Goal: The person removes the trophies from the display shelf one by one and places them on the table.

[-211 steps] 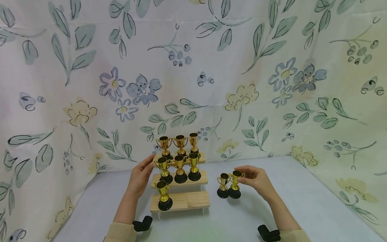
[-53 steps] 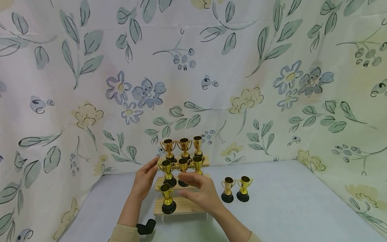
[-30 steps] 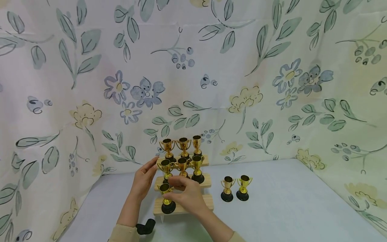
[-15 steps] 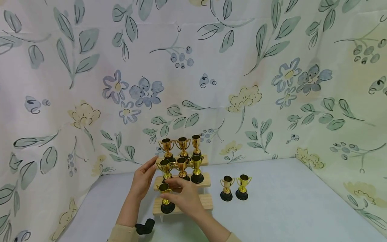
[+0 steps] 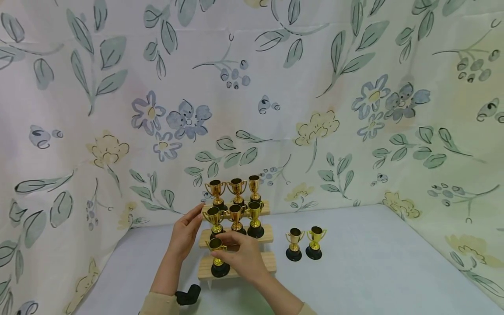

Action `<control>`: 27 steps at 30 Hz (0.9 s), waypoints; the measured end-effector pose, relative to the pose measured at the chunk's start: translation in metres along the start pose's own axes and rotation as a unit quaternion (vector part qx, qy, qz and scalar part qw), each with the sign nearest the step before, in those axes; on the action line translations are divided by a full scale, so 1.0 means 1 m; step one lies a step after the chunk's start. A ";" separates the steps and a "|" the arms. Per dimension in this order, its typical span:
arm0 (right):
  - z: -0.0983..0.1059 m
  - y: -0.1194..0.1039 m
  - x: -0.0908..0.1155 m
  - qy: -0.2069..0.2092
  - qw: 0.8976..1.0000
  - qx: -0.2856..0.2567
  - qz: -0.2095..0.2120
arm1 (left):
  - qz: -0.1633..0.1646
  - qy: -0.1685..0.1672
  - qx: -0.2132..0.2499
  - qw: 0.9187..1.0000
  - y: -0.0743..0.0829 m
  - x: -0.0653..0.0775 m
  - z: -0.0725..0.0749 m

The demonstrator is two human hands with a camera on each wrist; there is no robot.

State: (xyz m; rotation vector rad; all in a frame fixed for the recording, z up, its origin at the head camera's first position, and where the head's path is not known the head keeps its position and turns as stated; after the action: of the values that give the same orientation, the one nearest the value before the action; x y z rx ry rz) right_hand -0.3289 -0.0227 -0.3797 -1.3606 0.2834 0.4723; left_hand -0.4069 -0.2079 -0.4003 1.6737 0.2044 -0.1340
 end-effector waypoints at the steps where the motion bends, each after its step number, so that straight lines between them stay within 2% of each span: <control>1: 0.001 0.000 0.000 0.000 1.000 0.003 0.002 | 0.000 0.000 0.002 1.000 0.000 0.000 0.000; 10: 0.014 -0.001 0.002 -0.009 1.000 -0.005 -0.011 | 0.010 0.003 0.008 1.000 0.000 0.000 0.000; 18: 0.025 0.002 0.002 -0.007 1.000 0.018 -0.013 | 0.000 -0.012 0.012 1.000 0.000 -0.001 -0.002; 27: 0.042 0.009 0.002 -0.014 1.000 0.008 -0.017 | -0.001 -0.008 0.009 1.000 0.001 -0.001 -0.002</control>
State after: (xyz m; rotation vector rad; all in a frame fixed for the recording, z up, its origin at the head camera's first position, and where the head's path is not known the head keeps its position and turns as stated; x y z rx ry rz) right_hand -0.3350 0.0196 -0.3800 -1.3414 0.2400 0.4586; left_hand -0.4074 -0.2063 -0.3994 1.6907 0.1939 -0.1515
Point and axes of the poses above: each hand's wrist, its own x-axis away from the middle knuckle, its own z-axis out of the back of the hand, y = z × x, the point moved 7 cm from there along -x, towards the middle knuckle, and after that the axes turned 7 degrees about y, right-handed, at the moved point
